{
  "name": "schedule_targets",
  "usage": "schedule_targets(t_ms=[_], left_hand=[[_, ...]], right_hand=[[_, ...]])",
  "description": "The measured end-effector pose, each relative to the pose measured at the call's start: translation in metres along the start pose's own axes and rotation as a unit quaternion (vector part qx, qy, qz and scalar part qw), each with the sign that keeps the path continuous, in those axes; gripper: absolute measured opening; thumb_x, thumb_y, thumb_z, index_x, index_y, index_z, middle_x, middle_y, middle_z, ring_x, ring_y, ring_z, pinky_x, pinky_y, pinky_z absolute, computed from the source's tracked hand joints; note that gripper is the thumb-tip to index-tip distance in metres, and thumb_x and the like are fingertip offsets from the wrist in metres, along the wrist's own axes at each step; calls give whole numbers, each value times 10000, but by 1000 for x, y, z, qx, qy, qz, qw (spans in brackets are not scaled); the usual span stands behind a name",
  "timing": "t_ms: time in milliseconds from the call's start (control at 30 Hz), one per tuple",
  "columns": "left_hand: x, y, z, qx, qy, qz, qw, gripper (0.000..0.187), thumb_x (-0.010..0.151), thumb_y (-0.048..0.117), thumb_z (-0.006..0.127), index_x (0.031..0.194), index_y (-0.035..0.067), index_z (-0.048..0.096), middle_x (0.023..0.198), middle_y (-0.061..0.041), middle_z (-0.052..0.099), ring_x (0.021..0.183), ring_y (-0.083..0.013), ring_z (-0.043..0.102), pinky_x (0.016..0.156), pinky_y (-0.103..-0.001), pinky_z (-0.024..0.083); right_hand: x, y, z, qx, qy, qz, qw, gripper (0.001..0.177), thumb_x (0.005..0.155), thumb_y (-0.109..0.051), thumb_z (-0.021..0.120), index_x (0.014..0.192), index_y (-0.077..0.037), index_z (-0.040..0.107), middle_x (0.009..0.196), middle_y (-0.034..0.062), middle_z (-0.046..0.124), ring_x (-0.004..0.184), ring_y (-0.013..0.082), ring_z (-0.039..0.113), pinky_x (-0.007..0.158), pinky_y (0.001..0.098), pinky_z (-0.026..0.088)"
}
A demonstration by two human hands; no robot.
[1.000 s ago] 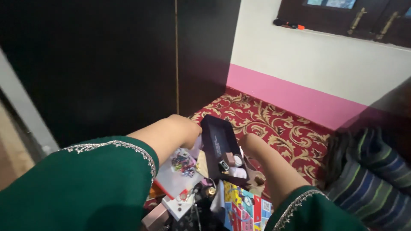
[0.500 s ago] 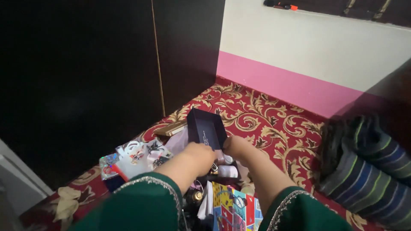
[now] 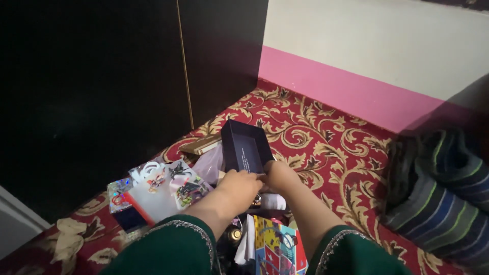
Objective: Organizing a closet by sorting through various personal items, makeup, and jewelry and placing them into a jewelry box.
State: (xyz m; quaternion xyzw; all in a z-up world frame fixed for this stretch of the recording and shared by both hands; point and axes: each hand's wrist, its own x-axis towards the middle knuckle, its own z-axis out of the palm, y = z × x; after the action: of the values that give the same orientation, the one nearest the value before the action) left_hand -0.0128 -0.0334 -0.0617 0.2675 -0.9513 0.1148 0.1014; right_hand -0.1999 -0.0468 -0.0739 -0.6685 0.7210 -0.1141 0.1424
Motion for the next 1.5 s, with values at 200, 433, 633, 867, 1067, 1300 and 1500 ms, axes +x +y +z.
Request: schedule_targets(t_ms=[200, 433, 633, 867, 1067, 1300, 1500], left_hand=[[0, 1, 16, 25, 108, 20, 994, 121, 801, 136, 642, 858, 209, 721, 847, -1, 668, 779, -234, 648, 610, -397, 481], [0, 2, 24, 23, 213, 16, 977, 101, 773, 160, 657, 690, 215, 672, 748, 9, 605, 690, -237, 588, 556, -384, 425], [-1, -1, 19, 40, 244, 61, 967, 123, 753, 137, 667, 659, 215, 651, 721, 12, 580, 655, -232, 558, 531, -370, 397], [-7, 5, -24, 57, 268, 79, 959, 111, 751, 122, 674, 690, 211, 650, 726, 12, 564, 651, -222, 546, 544, -370, 391], [-9, 5, -73, 65, 270, 62, 959, 111, 789, 137, 633, 738, 234, 652, 745, 21, 606, 648, -211, 597, 534, -366, 429], [-20, 12, -92, 43, 240, 19, 970, 145, 811, 103, 605, 756, 223, 666, 717, 37, 641, 609, -204, 651, 472, -373, 478], [-36, 9, -140, 55, 138, -39, 988, 116, 860, 125, 580, 868, 176, 684, 776, 9, 684, 702, -220, 700, 541, -397, 543]], right_hand=[[48, 61, 81, -387, 82, -196, 898, 125, 736, -111, 655, 642, -42, 700, 508, 123, 574, 463, 369, 612, 486, 457, 553], [20, 19, 43, -73, 23, 64, 995, 345, 804, -284, 615, 1010, -12, 667, 935, 218, 692, 891, 456, 705, 746, 540, 583], [30, 22, 52, -55, 23, 65, 996, 382, 768, -256, 652, 1053, -2, 661, 924, 218, 706, 910, 436, 710, 753, 523, 589], [31, 6, 11, -84, 71, 49, 993, 419, 949, -332, 432, 978, 2, 684, 878, 191, 742, 946, 363, 729, 795, 455, 588], [-7, -34, -37, -6, 93, 77, 993, 378, 922, -331, 503, 1039, -3, 652, 941, 200, 729, 1011, 374, 699, 846, 472, 558], [-59, -71, -65, 76, 113, 112, 984, 392, 889, -330, 590, 1113, -9, 613, 1016, 211, 713, 1089, 388, 664, 908, 492, 522], [-69, -81, -73, 182, 102, 136, 968, 467, 856, -329, 676, 1187, -15, 575, 1091, 223, 696, 1168, 402, 628, 970, 513, 486]])
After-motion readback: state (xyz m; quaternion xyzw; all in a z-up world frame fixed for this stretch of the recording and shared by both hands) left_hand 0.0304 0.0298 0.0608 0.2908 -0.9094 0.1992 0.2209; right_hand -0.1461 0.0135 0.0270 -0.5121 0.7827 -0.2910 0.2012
